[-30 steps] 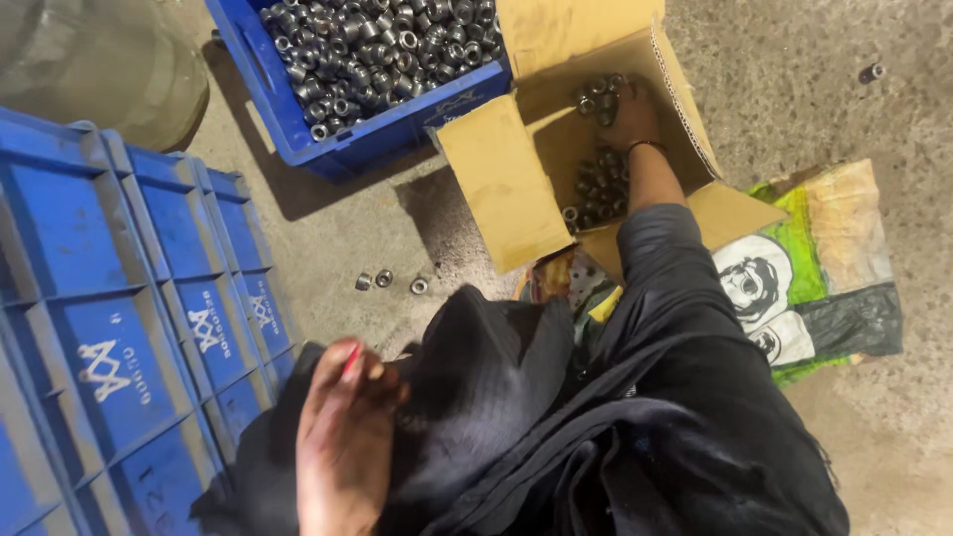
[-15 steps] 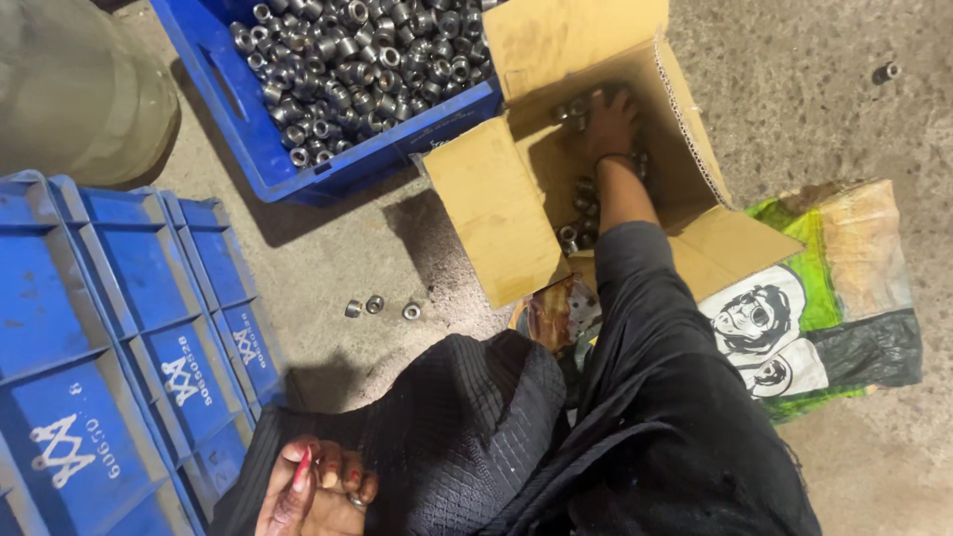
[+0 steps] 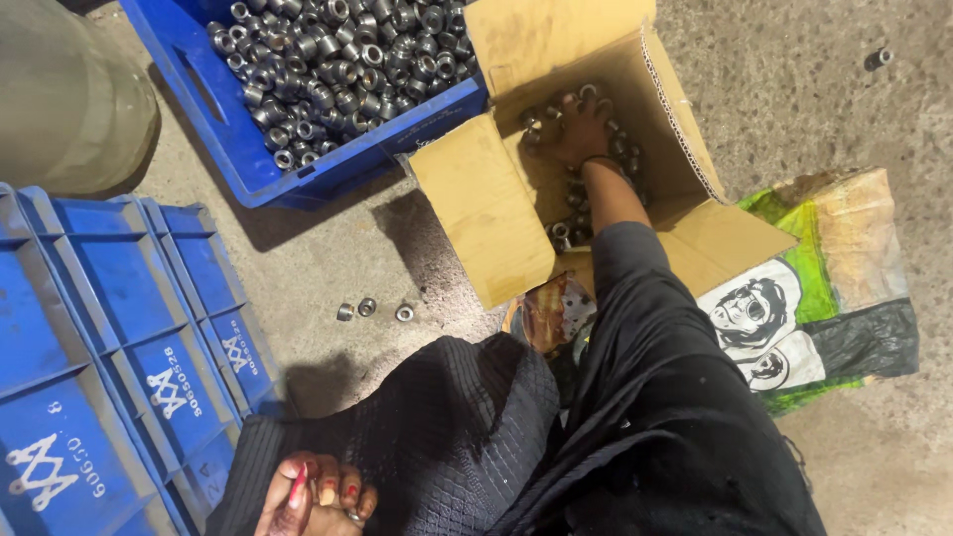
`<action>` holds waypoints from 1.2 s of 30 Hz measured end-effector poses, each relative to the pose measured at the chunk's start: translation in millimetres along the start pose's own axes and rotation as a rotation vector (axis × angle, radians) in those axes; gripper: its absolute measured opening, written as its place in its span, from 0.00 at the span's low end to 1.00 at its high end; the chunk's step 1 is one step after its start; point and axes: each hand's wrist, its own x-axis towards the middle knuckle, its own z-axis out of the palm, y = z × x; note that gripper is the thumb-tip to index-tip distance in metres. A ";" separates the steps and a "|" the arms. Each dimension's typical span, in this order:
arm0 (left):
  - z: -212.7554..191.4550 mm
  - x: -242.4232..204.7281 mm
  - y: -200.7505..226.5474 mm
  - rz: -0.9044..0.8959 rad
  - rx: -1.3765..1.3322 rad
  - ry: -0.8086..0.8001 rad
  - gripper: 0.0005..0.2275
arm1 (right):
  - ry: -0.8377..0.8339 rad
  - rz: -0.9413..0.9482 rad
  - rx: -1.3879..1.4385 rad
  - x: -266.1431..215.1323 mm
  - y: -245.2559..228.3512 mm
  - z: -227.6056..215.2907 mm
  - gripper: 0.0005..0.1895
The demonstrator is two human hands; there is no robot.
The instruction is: The person sits on the floor and repeatedly picks up small cylindrical metal parts from a cardboard box, holds them in the left hand, and transfers them into a blue plastic crate. The person handles the parts one at a time or in small groups throughout the clip.
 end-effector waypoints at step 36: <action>77.3 6.3 -12.9 0.045 0.080 0.175 0.09 | -0.124 0.084 1.380 -5.5 -60.6 57.5 0.35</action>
